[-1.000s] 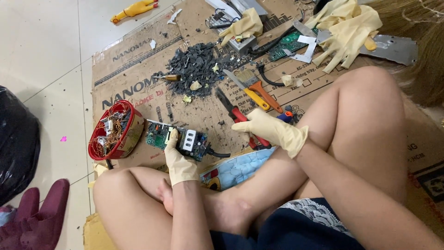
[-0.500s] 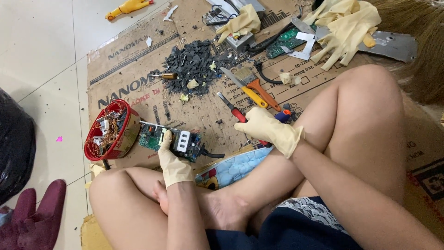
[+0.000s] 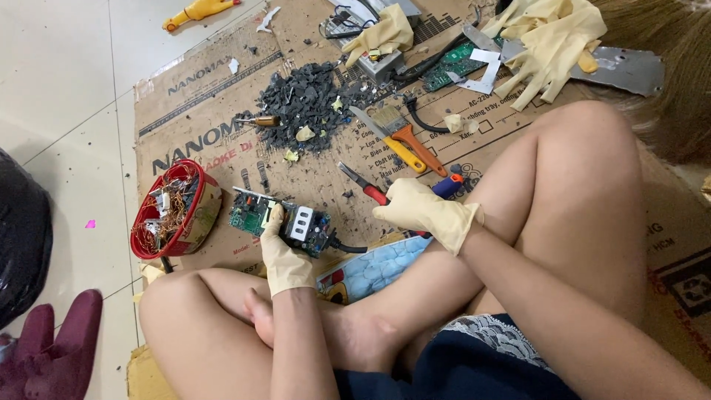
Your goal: Removing electronic components from a circuit board using pliers while sitting on the floor.
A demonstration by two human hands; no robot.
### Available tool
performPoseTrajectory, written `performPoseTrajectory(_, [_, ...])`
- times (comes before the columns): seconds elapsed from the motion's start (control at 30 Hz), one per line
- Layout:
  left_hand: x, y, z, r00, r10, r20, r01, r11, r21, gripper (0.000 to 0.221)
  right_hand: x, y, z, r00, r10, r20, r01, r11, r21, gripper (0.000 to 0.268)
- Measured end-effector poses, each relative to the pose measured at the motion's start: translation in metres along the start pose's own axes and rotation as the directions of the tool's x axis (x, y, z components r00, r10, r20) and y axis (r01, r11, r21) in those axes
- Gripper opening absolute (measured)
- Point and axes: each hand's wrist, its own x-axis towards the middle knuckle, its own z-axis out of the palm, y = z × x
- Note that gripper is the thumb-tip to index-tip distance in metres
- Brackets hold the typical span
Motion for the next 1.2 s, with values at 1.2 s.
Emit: performPoseTrajectory(1.2, [-0.018,0.005,0.009,1.000,0.003,-0.005,-0.003,0.999,0.045,0.030,0.001,-0.004,-0.003,1.000,-0.008,0.030,0.011,0.995,-0.095,0.040])
